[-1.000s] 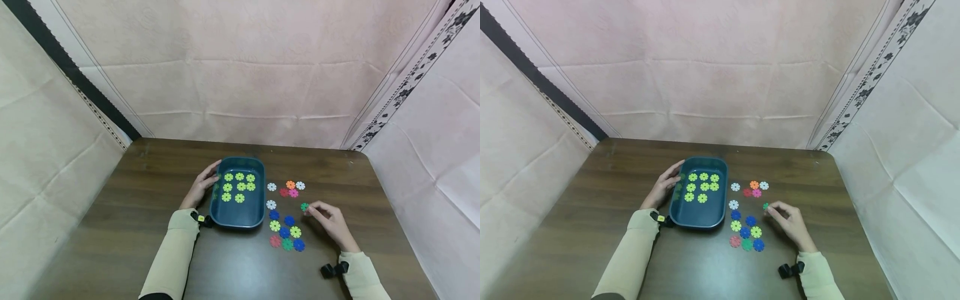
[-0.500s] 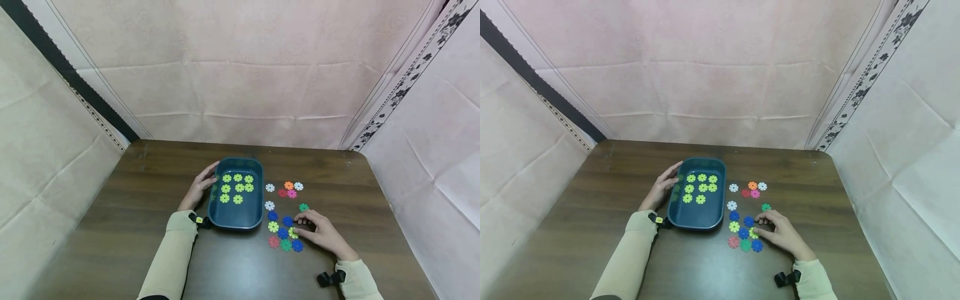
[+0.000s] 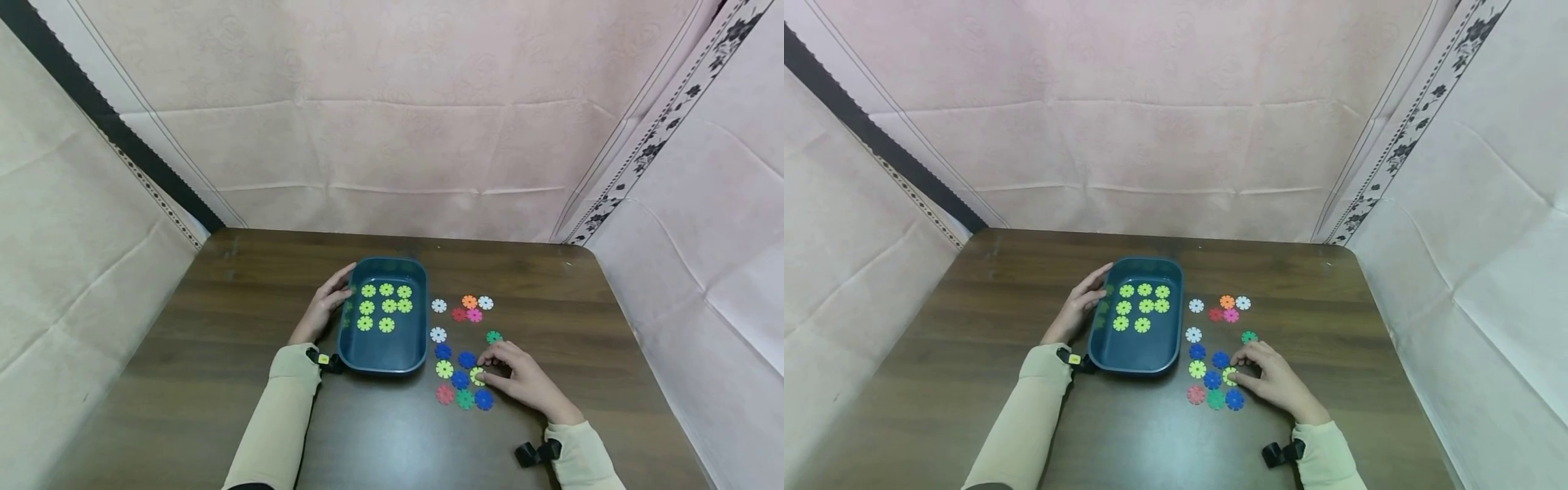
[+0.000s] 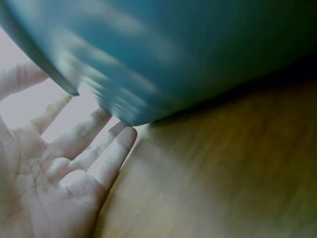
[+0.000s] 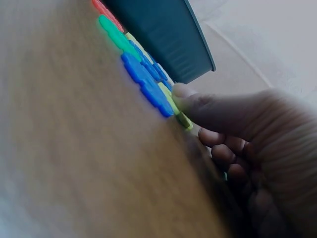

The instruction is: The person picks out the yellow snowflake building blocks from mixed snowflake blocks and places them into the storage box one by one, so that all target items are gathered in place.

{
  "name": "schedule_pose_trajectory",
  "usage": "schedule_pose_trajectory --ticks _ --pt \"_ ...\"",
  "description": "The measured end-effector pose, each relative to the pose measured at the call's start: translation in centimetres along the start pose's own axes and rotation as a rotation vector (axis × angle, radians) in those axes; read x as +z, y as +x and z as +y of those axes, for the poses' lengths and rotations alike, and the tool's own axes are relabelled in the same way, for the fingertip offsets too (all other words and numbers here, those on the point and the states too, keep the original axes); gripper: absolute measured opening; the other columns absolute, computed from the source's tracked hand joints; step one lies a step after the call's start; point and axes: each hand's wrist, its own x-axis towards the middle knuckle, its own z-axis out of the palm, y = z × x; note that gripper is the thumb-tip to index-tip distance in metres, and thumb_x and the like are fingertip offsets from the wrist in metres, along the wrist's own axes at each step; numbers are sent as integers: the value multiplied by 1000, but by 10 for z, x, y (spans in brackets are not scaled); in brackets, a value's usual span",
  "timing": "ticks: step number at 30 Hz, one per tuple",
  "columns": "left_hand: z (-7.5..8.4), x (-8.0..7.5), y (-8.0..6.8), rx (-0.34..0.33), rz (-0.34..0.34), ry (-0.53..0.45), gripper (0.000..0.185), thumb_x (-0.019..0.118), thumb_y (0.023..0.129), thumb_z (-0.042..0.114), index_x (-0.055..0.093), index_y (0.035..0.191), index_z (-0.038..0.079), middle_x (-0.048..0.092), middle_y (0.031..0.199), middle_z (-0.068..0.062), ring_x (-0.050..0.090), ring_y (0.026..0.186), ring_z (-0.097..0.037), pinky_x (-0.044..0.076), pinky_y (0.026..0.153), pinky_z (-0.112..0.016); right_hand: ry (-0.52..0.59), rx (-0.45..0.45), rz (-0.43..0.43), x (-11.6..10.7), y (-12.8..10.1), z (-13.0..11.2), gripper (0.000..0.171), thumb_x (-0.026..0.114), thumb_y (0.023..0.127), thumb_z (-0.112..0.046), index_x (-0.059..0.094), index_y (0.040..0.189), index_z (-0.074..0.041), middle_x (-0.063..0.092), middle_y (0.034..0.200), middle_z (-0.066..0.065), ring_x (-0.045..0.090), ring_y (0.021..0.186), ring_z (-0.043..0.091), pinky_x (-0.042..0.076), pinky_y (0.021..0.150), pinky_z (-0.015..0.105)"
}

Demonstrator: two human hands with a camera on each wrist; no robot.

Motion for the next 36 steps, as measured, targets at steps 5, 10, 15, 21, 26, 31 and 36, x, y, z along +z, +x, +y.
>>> schedule_pose_trajectory --ticks 5,10,15,21,26,31,36 --pt "0 0 1 9 8 7 54 52 103 17 42 154 26 43 154 -5 44 135 -33 31 112 -58 -6 38 -27 -1 0 -2 24 83 84 -33 67 102 -29 61 102 -15 53 94 8 48 81 31" --pt "0 0 1 8 9 3 53 51 103 15 42 154 26 43 154 -5 44 135 -33 31 112 -58 -6 37 -34 -1 0 -3 25 83 84 -33 67 102 -29 60 103 -16 52 96 7 48 83 31" --pt "1 1 1 8 7 -4 53 50 104 13 41 155 25 42 155 -6 43 137 -34 30 113 -57 -7 20 -27 -1 0 -3 25 83 84 -32 67 103 -27 61 103 -14 52 96 7 48 83 31" --pt "4 1 1 -11 -2 -7 54 47 105 8 38 157 21 38 158 -9 39 140 -37 29 113 -57 -18 53 -46 -2 1 -4 28 83 83 -37 66 104 -29 61 103 -14 52 97 7 48 84 32" --pt "17 2 -3 -9 -18 -8 55 46 104 2 36 157 11 37 157 -15 38 139 -42 30 112 -58 -35 72 -57 -1 1 -4 28 82 83 -39 65 103 -31 60 104 -16 51 98 7 48 85 33" --pt "25 5 -7 9 -18 4 55 46 104 4 34 157 8 38 156 -19 38 137 -44 32 111 -57 -26 68 -53 0 1 -4 27 82 84 -39 64 103 -31 59 103 -16 51 96 7 47 83 32" --pt "23 5 -6 13 -15 -1 56 46 103 5 34 157 9 37 157 -16 38 138 -42 32 112 -56 -16 90 -46 1 1 -3 29 82 83 -41 64 103 -30 57 100 -15 50 94 7 47 81 30"
